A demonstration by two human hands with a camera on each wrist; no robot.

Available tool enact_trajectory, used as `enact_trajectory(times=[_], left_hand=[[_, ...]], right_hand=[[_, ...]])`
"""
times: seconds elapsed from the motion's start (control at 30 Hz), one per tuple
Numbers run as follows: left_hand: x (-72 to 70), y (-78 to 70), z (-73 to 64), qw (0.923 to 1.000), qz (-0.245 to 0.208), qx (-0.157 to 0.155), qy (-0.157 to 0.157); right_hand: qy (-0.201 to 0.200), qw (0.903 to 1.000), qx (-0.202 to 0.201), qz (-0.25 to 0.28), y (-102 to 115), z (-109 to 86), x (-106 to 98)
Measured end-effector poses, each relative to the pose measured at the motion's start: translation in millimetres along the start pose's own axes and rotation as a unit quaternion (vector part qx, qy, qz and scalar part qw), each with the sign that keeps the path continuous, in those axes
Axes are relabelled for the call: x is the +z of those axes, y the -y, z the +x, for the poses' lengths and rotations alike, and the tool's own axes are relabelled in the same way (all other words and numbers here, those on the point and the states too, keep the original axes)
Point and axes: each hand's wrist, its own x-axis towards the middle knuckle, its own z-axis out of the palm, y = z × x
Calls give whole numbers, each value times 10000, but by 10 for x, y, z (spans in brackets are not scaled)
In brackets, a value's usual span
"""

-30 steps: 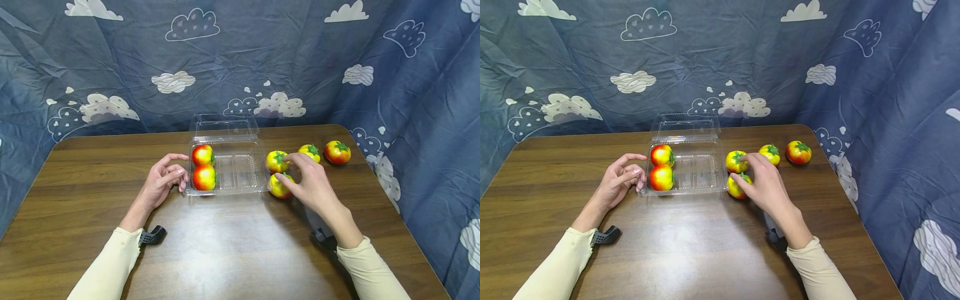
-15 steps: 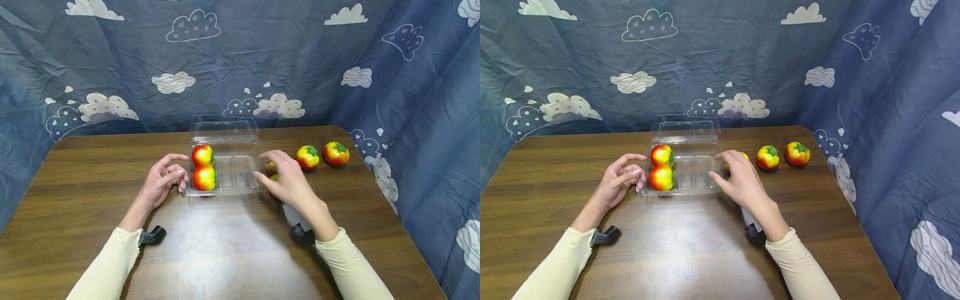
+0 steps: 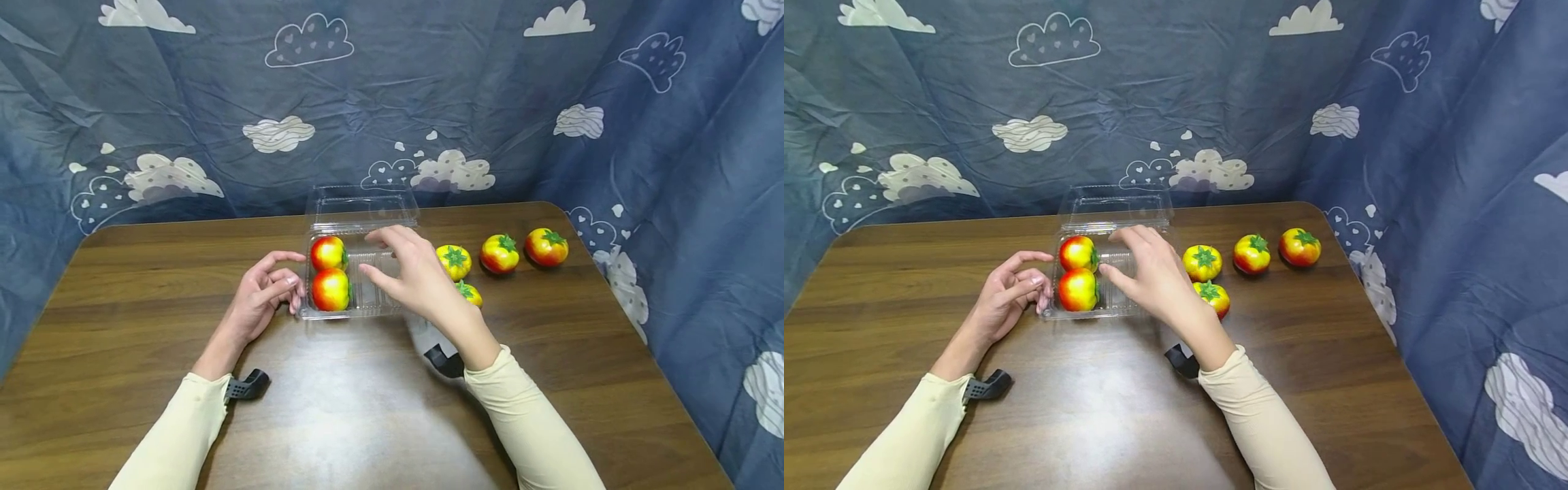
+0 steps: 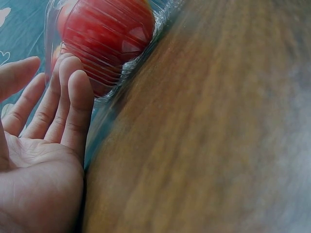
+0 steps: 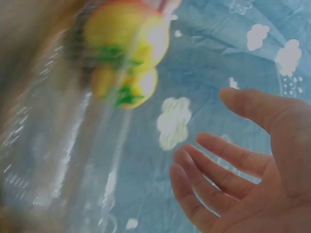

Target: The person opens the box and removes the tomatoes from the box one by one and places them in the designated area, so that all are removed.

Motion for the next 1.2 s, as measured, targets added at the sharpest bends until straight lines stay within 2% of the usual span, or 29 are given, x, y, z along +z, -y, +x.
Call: enact_trajectory(times=[0.23,0.4,0.63,0.9,1.2], left_hand=[[24,-16,9,9999,51,-40,-102],[37,-21,24,10000,55,-22,-74],[19,-8,24,10000,7,29,-35],[2,0,18,10000,-16,13,-21],[13,-16,3,10000,-12,-46,-37]], right_hand=[[26,9998,-75,171,258,231,38],[178,9996,-74,218,347,298,106],[431,9989,-43,189,291,293,256],[953,9953,84,134,202,274,416],[810,9963,98,256,134,265,538]])
